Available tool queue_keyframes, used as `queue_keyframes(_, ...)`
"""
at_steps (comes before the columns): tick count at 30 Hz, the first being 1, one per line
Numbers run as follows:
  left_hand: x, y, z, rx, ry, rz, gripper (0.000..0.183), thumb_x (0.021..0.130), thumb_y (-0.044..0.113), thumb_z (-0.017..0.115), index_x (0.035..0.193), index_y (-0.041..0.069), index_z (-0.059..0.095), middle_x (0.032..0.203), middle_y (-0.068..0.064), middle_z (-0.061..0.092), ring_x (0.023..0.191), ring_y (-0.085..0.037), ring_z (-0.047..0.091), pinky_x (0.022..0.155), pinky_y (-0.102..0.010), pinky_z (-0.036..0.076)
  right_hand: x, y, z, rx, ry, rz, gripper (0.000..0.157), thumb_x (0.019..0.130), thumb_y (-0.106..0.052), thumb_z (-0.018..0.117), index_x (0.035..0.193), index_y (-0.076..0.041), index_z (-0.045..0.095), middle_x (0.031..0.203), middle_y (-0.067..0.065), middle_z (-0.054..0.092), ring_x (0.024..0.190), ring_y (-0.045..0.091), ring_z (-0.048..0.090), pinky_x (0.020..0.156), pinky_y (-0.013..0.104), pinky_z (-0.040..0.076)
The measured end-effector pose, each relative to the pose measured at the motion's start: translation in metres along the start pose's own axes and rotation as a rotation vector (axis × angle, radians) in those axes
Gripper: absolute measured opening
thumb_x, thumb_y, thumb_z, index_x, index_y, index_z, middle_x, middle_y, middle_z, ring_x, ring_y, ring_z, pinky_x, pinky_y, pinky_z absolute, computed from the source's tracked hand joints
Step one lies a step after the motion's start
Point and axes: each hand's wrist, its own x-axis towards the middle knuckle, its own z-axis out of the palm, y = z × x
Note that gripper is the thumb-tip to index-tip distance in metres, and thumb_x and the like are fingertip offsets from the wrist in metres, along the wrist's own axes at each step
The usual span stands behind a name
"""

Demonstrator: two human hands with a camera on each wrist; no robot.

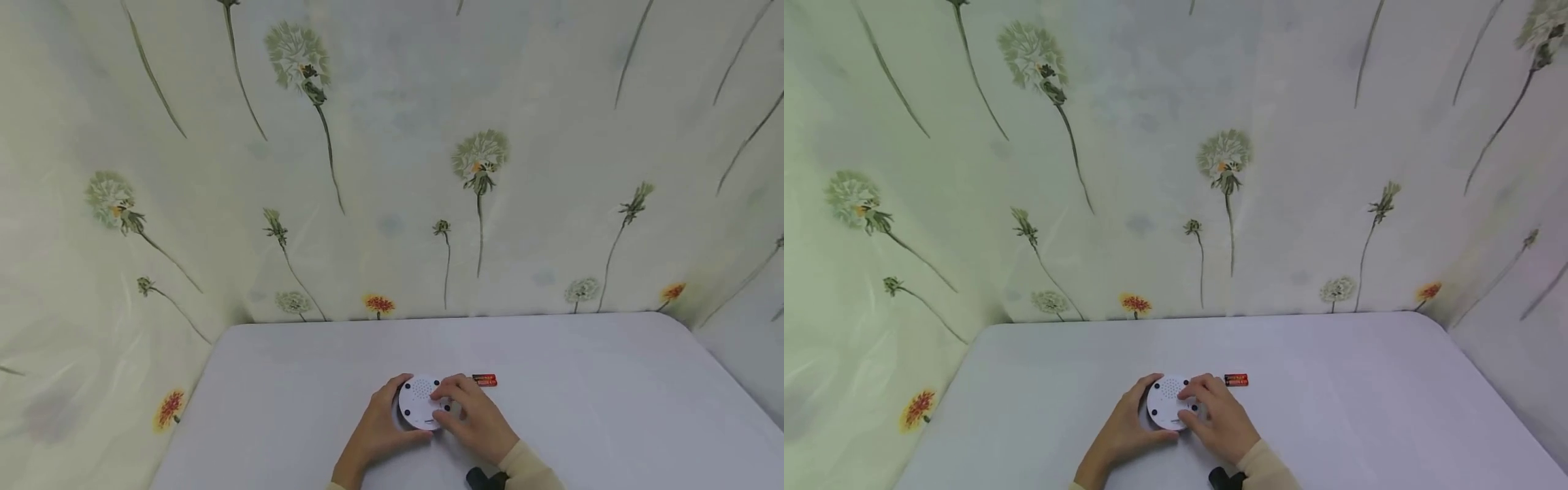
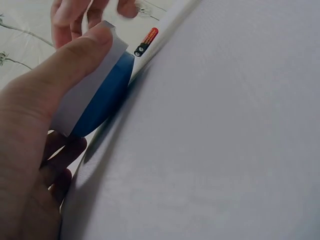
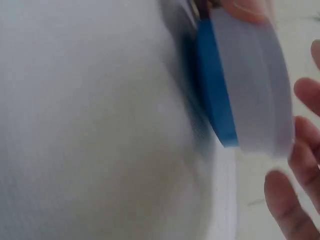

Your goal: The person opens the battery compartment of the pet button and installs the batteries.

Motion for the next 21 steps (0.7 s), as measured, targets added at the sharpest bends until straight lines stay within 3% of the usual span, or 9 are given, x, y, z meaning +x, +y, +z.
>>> queue_keyframes(3, -0.006, -0.002, -0.001, 0.010, -0.020, -0.009, 0.095, 0.050, 0.072, 0.065, 0.131, 0.037, 0.029, 0.130, 0.014, 0.042, 0.117, -0.012, 0.042, 0.094, -0.042, 0.039, 0.003, -0.006, 0.004, -0.133, -0.024, -0.078, 0.023, 0.075, -0.032, 0.069, 0.094, -0.025, 0.058, 0.108, -0.007, 0.051, 0.101, 0.009, 0.043, 0.081, 0.031, 0.044)
queue_keyframes(5, -0.008, -0.003, 0.000, 0.010, -0.022, -0.001, 0.095, 0.051, 0.072, 0.064, 0.132, 0.036, 0.029, 0.130, 0.014, 0.042, 0.117, -0.013, 0.042, 0.094, -0.042, 0.039, 0.005, -0.010, 0.004, -0.205, -0.042, -0.095, 0.025, 0.072, -0.035, 0.071, 0.091, -0.026, 0.058, 0.107, -0.009, 0.052, 0.103, 0.008, 0.043, 0.085, 0.034, 0.043)
queue_keyframes(9, -0.009, -0.004, 0.000, 0.001, -0.023, 0.021, 0.094, 0.052, 0.071, 0.065, 0.132, 0.036, 0.028, 0.130, 0.015, 0.041, 0.117, -0.012, 0.042, 0.094, -0.041, 0.040, 0.010, -0.017, 0.000, -0.316, -0.089, -0.121, 0.025, 0.069, -0.038, 0.071, 0.086, -0.024, 0.060, 0.102, -0.011, 0.055, 0.099, 0.006, 0.047, 0.082, 0.031, 0.044)
queue_keyframes(15, -0.008, -0.007, 0.000, -0.031, -0.011, 0.044, 0.093, 0.053, 0.067, 0.068, 0.132, 0.033, 0.031, 0.129, 0.015, 0.043, 0.116, -0.008, 0.043, 0.095, -0.039, 0.040, 0.022, -0.030, -0.007, -0.461, -0.239, -0.208, 0.017, 0.073, -0.033, 0.068, 0.081, -0.020, 0.063, 0.098, -0.009, 0.059, 0.086, 0.008, 0.053, 0.074, 0.026, 0.048)
queue_keyframes(21, -0.001, -0.005, -0.002, -0.046, -0.008, 0.032, 0.093, 0.054, 0.066, 0.068, 0.132, 0.037, 0.028, 0.130, 0.015, 0.041, 0.117, -0.008, 0.042, 0.095, -0.039, 0.040, 0.035, -0.032, -0.015, -0.519, -0.303, -0.248, 0.009, 0.074, -0.024, 0.068, 0.081, -0.018, 0.067, 0.095, -0.007, 0.061, 0.081, 0.008, 0.057, 0.068, 0.023, 0.051)
